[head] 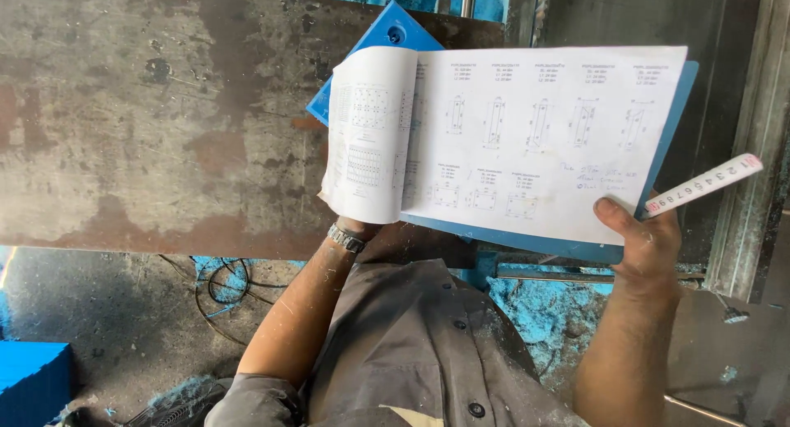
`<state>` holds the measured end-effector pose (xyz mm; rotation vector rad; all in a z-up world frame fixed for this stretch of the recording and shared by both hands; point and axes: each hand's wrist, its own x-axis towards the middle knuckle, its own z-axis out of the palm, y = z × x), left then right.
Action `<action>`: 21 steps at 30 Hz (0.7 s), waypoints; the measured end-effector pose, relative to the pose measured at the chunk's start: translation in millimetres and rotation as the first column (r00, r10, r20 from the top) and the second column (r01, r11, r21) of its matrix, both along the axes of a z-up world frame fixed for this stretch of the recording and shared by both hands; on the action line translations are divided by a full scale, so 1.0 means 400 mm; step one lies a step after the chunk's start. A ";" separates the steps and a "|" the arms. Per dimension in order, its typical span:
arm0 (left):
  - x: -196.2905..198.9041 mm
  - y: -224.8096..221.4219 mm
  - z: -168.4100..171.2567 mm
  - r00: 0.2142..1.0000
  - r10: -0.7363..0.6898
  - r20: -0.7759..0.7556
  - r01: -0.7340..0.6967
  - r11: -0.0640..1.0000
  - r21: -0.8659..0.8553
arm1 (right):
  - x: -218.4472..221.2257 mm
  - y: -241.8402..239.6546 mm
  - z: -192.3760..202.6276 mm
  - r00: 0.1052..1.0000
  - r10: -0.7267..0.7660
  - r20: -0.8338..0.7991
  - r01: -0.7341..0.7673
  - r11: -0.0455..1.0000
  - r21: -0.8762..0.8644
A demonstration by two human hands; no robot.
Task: Measuring and marking blue plastic blocks against technical specifications on a workbench.
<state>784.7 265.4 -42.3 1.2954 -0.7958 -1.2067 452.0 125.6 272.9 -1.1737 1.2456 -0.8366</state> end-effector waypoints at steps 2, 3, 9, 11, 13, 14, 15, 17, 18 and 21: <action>0.000 0.008 0.006 0.999 -0.027 0.046 0.025 0.999 0.027 | 0.001 0.002 0.009 0.996 -0.081 -0.047 0.079 0.996 -0.029; -0.004 0.020 0.020 0.997 -0.039 0.070 0.036 0.999 0.041 | -0.002 0.000 0.011 0.997 -0.078 0.017 0.079 0.996 -0.049; -0.037 0.084 0.573 0.883 -0.406 0.234 0.372 0.911 0.176 | -0.063 -0.017 0.004 0.986 -0.070 0.149 0.092 0.985 -0.146; -0.034 0.084 0.701 0.831 -0.464 0.307 0.449 0.885 0.123 | -0.061 -0.020 0.010 0.986 -0.093 0.139 0.113 0.983 -0.143; -0.029 0.086 0.787 0.799 -0.190 0.571 0.414 0.862 -0.293 | -0.049 -0.018 0.020 0.990 -0.085 0.116 0.104 0.981 -0.166; -0.034 0.060 0.803 0.800 -0.190 0.570 0.414 0.862 -0.293 | -0.048 -0.018 0.020 0.990 -0.085 0.115 0.104 0.981 -0.165; -0.038 0.036 0.821 0.721 0.018 0.692 0.271 0.913 -0.306 | -0.047 -0.016 0.021 0.996 -0.045 0.080 0.059 0.980 -0.188; -0.034 -0.018 0.828 0.573 0.222 0.789 0.117 0.931 -0.347 | -0.040 -0.016 0.013 0.998 0.008 0.055 0.004 0.977 -0.214; -0.031 -0.044 0.818 0.519 0.231 0.823 0.040 0.955 -0.294 | -0.044 -0.007 0.008 0.997 -0.047 0.058 0.058 0.978 -0.199; -0.024 -0.085 0.775 0.536 0.242 0.808 -0.086 0.969 -0.233 | -0.041 0.008 0.007 0.990 -0.097 0.101 0.114 0.976 -0.184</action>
